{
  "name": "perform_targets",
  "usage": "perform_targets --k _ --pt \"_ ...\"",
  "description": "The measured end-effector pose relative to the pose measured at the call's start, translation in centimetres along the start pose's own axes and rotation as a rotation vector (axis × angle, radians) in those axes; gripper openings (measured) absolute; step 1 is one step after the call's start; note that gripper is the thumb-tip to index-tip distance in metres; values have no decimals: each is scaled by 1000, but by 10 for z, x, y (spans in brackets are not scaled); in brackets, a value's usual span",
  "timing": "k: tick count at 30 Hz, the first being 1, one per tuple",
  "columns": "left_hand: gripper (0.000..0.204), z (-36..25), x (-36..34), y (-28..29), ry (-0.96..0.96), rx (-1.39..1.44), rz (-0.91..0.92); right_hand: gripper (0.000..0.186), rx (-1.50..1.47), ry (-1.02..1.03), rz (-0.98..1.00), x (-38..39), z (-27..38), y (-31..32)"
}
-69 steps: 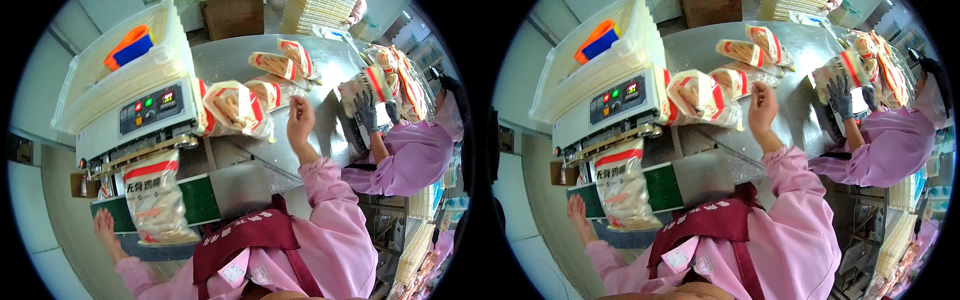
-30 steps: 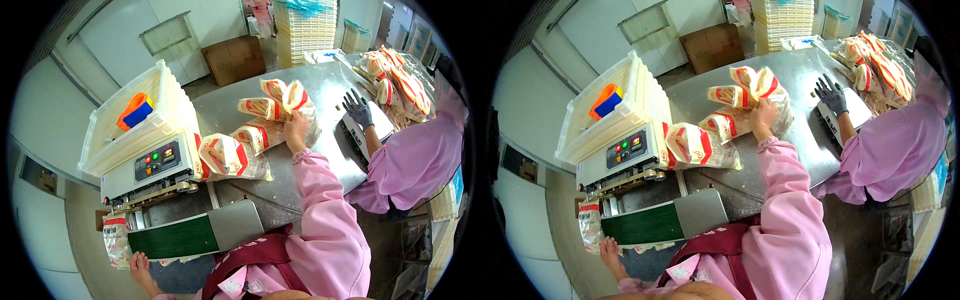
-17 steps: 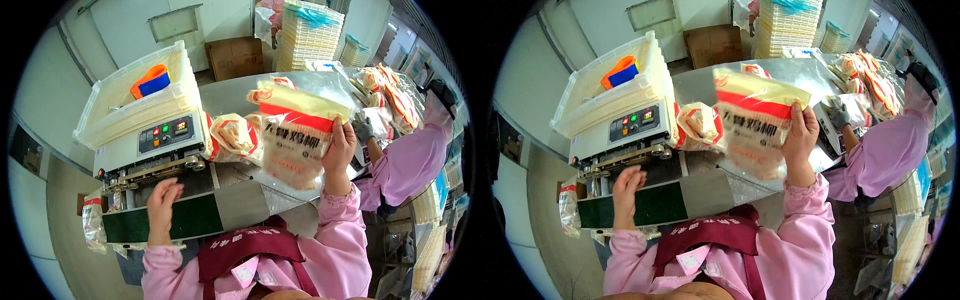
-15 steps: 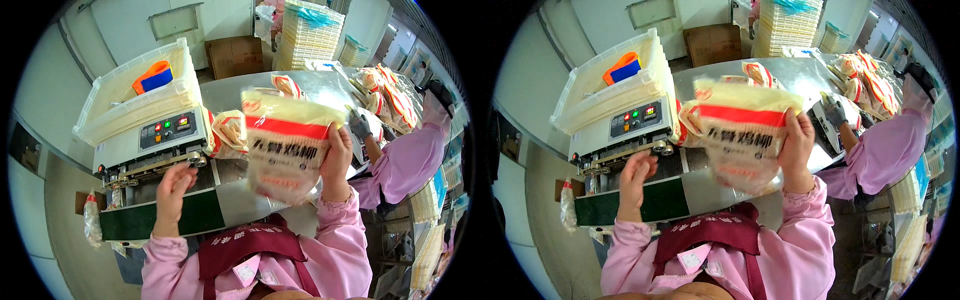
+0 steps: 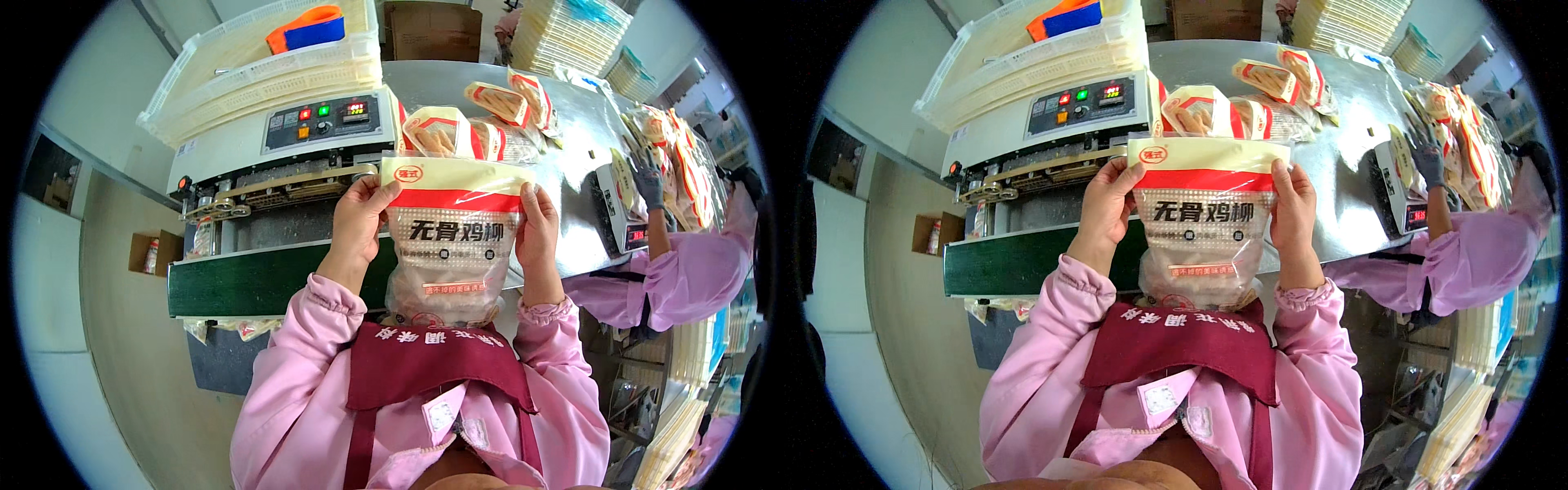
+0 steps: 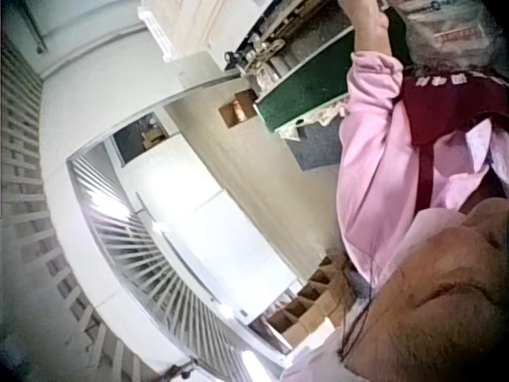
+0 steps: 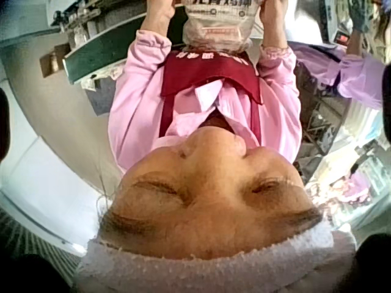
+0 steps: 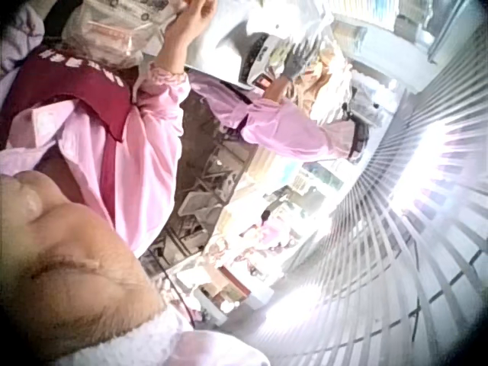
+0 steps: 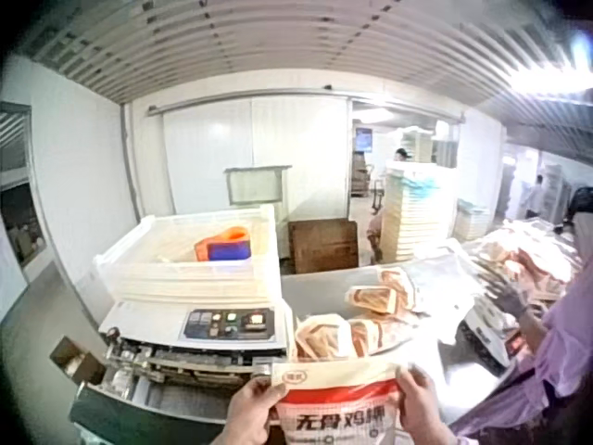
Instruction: The person places pre-filled food packages into a heat-sealing machine, seals them, and sets them aside. They repeat this process for multiple packages and then place the sealed packages into a cardboard box.
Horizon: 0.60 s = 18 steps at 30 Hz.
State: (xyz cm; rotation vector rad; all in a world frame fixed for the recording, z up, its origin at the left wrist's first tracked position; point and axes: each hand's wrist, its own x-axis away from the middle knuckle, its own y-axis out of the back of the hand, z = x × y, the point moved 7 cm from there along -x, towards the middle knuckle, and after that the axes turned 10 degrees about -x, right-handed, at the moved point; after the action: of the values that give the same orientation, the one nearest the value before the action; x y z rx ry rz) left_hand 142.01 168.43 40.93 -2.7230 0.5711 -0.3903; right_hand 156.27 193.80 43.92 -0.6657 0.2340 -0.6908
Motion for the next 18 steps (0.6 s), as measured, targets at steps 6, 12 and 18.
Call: perform_targets --k 6,12,18 --pt "11 34 -10 30 155 16 -118 14 215 123 -23 -18 -21 31" --pt "15 65 -21 61 180 -155 -302 17 405 94 -108 -25 -50 36" --pt "16 49 -24 100 98 -172 -408 16 354 3 -125 -29 -87 12"
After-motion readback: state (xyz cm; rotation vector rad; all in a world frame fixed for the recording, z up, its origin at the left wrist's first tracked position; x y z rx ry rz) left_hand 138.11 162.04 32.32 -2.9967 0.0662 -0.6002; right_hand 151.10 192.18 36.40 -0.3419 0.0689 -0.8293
